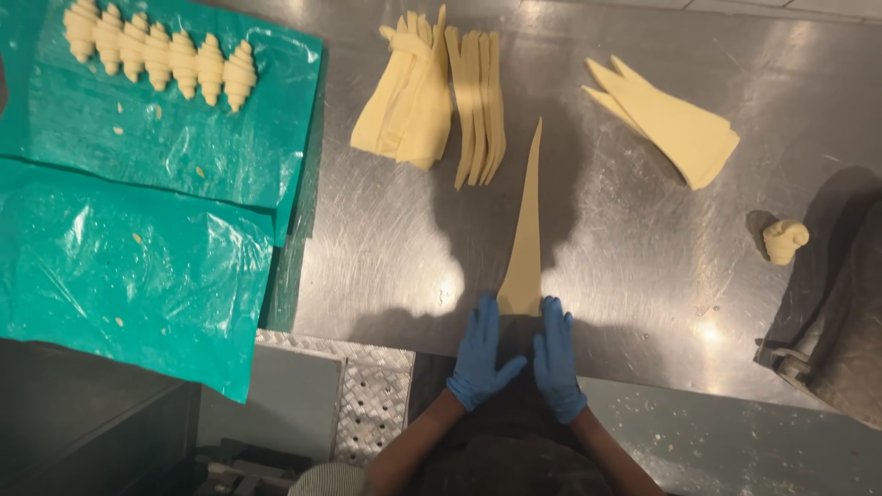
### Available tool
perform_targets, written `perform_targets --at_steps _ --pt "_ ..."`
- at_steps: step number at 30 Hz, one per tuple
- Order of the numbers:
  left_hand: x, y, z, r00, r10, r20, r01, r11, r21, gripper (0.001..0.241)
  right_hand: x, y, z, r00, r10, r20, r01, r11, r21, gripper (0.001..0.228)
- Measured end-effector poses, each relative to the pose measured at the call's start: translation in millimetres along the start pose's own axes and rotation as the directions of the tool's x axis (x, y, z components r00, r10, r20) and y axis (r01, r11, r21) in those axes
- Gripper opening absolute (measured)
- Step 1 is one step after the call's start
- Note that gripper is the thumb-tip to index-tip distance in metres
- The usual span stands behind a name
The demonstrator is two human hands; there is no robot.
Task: Rolling triangular pieces of dough into croissant shapes on a metal workbench.
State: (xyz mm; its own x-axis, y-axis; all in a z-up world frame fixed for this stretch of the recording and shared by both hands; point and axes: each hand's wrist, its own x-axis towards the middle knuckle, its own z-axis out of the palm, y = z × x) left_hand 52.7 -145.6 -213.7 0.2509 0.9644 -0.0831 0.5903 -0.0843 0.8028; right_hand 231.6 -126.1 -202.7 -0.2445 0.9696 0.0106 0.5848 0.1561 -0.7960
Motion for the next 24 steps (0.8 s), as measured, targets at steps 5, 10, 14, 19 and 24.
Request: perform_targets --at_steps 5,10,14,19,24 --pt "11 -5 -15 0.999 0.03 0.026 -0.033 0.991 0.128 0.106 1 5 -1 0.999 -0.043 0.022 0.044 0.998 -0.051 0.064" --pt "22 -10 -17 0.999 0.038 0.032 -0.045 0.965 0.26 0.104 3 14 4 0.994 -0.064 0.09 0.087 0.956 -0.28 0.066" --pt "37 -8 -15 0.998 0.061 -0.004 -0.057 0.954 0.294 0.107 26 16 1 0.99 0.105 0.09 -0.086 0.977 -0.193 0.067" --pt "34 -5 -2 0.999 0.033 -0.003 -0.032 0.982 0.186 0.111 34 10 11 0.991 -0.062 0.115 0.097 0.936 -0.338 0.077" --pt "28 -4 6 0.997 0.029 -0.069 -0.038 0.991 -0.131 0.111 27 -1 20 0.992 -0.002 0.122 0.035 0.962 -0.269 0.077"
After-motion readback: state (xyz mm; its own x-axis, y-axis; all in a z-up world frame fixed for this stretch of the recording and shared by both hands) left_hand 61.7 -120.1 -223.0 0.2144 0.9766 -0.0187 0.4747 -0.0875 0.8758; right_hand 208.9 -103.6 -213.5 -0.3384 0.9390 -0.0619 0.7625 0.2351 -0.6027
